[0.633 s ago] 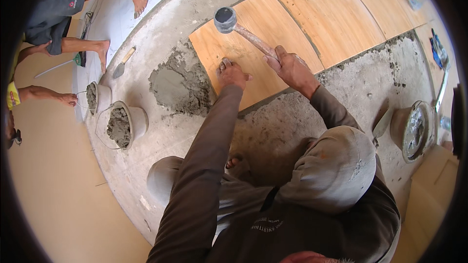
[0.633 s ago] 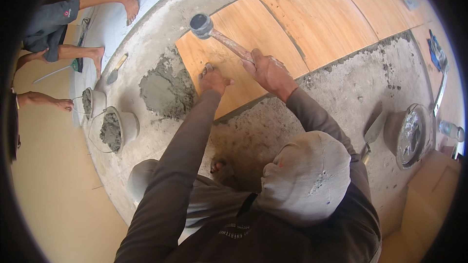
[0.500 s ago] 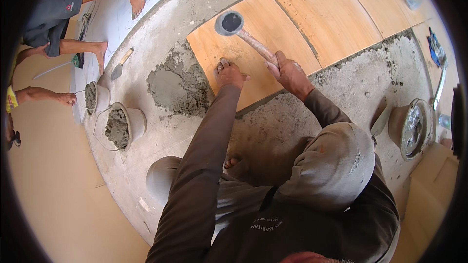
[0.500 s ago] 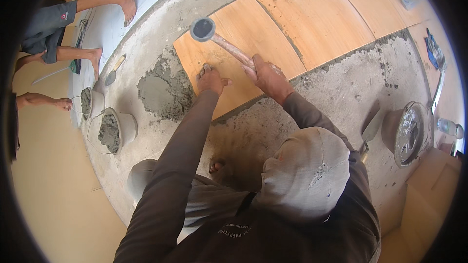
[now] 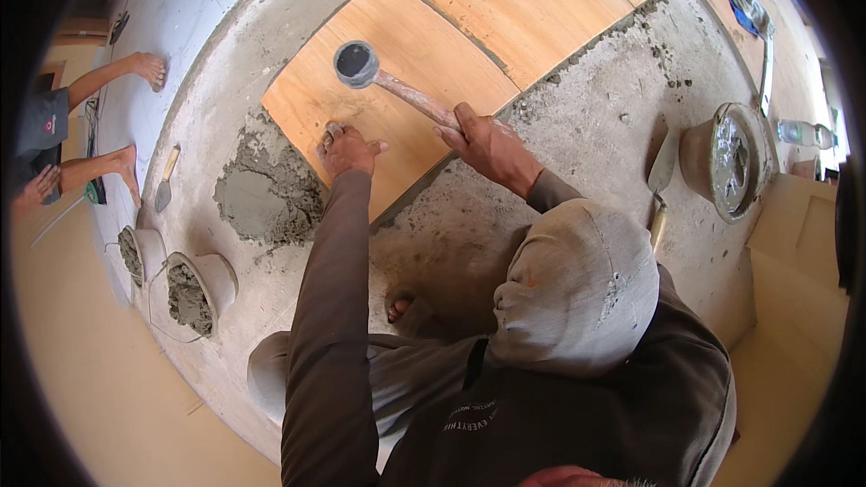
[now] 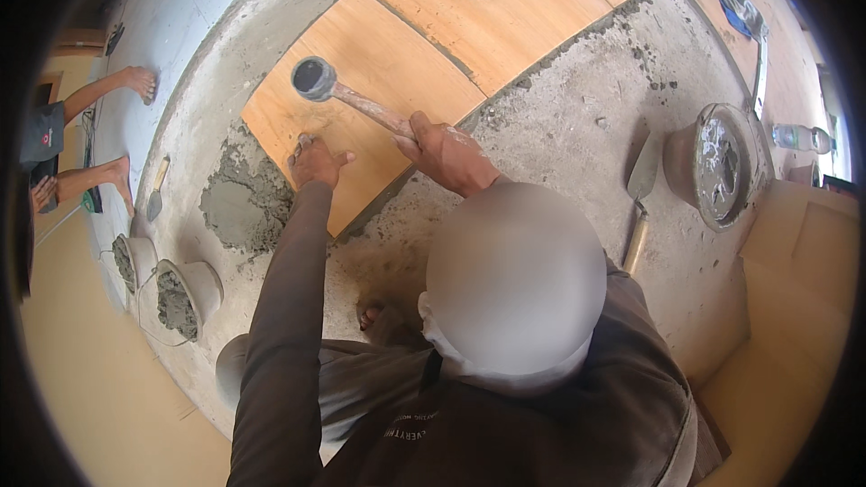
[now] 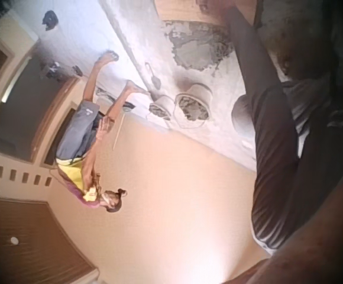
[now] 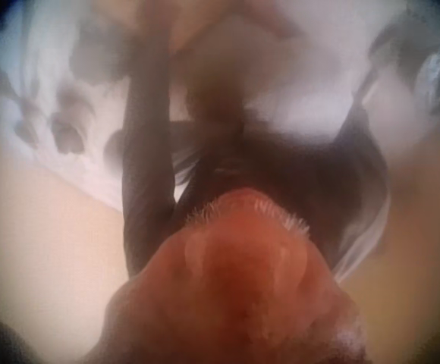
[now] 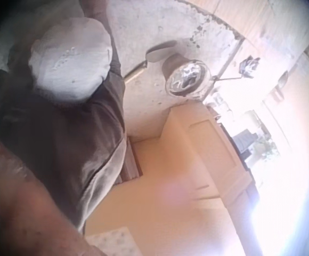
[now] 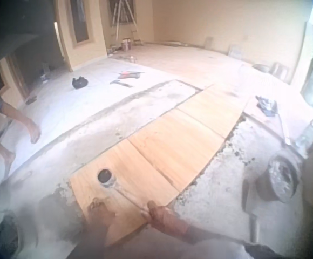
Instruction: The person spreads adhesive on the back of a wooden tile using a trowel, places it on the floor, and taps it into place with a rubber mallet. They then clean the surface of the tile with a cloth.
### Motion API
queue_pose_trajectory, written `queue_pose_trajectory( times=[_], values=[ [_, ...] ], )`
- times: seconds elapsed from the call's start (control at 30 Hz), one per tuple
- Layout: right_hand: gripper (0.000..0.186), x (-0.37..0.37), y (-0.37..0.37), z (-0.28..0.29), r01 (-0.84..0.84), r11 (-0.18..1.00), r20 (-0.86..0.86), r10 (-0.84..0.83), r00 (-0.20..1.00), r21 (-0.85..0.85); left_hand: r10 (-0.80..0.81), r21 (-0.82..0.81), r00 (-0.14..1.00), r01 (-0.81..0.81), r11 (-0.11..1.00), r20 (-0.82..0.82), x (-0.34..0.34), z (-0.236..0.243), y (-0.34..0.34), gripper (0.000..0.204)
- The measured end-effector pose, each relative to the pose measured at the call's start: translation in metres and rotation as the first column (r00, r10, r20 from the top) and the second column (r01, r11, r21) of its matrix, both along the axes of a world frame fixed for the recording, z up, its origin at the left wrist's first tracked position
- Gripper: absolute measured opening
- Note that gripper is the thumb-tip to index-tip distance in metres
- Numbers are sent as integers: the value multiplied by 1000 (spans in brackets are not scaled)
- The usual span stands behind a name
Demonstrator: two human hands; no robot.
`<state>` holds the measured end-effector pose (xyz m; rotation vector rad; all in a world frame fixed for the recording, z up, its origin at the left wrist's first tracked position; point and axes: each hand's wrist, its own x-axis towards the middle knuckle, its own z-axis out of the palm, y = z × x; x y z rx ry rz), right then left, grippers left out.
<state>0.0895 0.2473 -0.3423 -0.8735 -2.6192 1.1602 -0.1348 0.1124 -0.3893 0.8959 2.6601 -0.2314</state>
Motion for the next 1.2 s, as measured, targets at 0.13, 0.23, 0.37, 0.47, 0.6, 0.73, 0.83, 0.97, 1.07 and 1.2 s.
queue_pose_trajectory(
  times=[0.13, 0.23, 0.37, 0.47, 0.6, 0.73, 0.83, 0.97, 1.07, 1.2],
  values=[
    [35, 16, -10, 28, 29, 997, 26, -27, 999, -68, -25, -26, 1000, 25, 999, 2, -5, -2, -4, 86],
    [36, 37, -9, -12, 65, 998, 36, -65, 997, -9, -67, -11, 997, 67, 998, -32, -1, -3, 0, 85],
    [37, 38, -3, -8, 107, 991, 116, -98, 988, -75, -75, -23, 997, 74, 997, -22, -2, 1, 0, 86],
    [40, 55, -13, -1, 126, 987, 115, -114, 987, -102, -103, -69, 995, 103, 992, 1, 4, -4, -9, 88],
    [41, 78, -5, -29, 242, 966, 242, -214, 946, -93, -160, -14, 987, 160, 987, 3, -2, -8, -2, 93],
    [40, 83, -12, 0, 322, 924, 244, -270, 932, -207, -135, -30, 988, 138, 990, 74, -6, -9, -17, 96],
    [42, 107, -13, -16, 378, 919, 199, -352, 915, -110, -163, -8, 984, 164, 986, 66, -7, -3, 4, 98],
    [38, 113, -8, -28, 340, 939, 224, -320, 921, -55, -171, -7, 985, 170, 985, -10, -9, -14, -11, 98],
    [38, 114, -5, 4, 374, 895, 195, -333, 923, -243, -143, -30, 987, 145, 989, 69, -2, -4, -2, 97],
    [43, 143, -19, 6, 427, 844, 169, -392, 904, -324, -173, -24, 985, 173, 985, -9, -4, -9, -9, 92]
  ],
)
